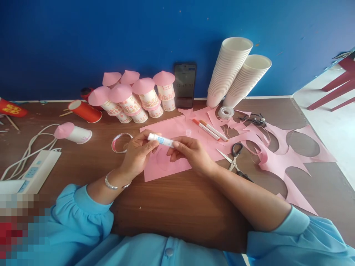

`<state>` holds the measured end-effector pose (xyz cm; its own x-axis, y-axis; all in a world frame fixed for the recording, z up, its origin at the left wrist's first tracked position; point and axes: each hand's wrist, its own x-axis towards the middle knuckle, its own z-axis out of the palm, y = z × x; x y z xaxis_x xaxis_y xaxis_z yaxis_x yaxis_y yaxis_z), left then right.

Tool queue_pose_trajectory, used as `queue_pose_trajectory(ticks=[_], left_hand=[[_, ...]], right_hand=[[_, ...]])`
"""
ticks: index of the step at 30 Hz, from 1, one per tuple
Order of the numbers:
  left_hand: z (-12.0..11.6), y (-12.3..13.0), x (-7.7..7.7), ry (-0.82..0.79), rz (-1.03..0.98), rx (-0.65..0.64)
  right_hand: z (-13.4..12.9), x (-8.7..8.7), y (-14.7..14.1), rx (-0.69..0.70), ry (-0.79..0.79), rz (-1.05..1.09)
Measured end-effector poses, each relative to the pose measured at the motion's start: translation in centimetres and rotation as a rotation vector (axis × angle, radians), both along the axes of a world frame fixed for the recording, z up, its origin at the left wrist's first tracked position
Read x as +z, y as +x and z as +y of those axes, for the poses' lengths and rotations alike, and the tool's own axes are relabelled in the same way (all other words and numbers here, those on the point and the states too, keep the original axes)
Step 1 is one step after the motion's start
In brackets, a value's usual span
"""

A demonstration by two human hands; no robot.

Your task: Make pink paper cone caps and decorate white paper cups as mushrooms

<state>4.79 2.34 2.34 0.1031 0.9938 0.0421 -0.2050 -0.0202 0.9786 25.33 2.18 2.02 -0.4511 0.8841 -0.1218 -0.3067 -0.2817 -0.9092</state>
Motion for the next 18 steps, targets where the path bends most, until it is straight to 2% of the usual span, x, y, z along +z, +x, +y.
queue_pose_trajectory(ticks=[7, 9, 13, 18], left_hand=[[-0.08, 0.13, -0.01, -0.007, -0.017, 0.013], [-0.05, 0.08, -0.02, -0.008, -0.031, 0.000], [0.10, -0.08, -0.17, 0.035, -0.009, -0.020], [0.10, 0.14, -0.21, 0.052, -0.001, -0.001]], right_hand=[[-0.27, 0.09, -0.40, -0.243, 0.148, -0.075], [-0.29, 0.24, -0.34, -0.211, 0.124, -0.075], [0.07, 0.24, -0.01, -0.033, 0.013, -0.012], [-0.03, -0.11, -0.12, -0.206, 0.177, -0.131]])
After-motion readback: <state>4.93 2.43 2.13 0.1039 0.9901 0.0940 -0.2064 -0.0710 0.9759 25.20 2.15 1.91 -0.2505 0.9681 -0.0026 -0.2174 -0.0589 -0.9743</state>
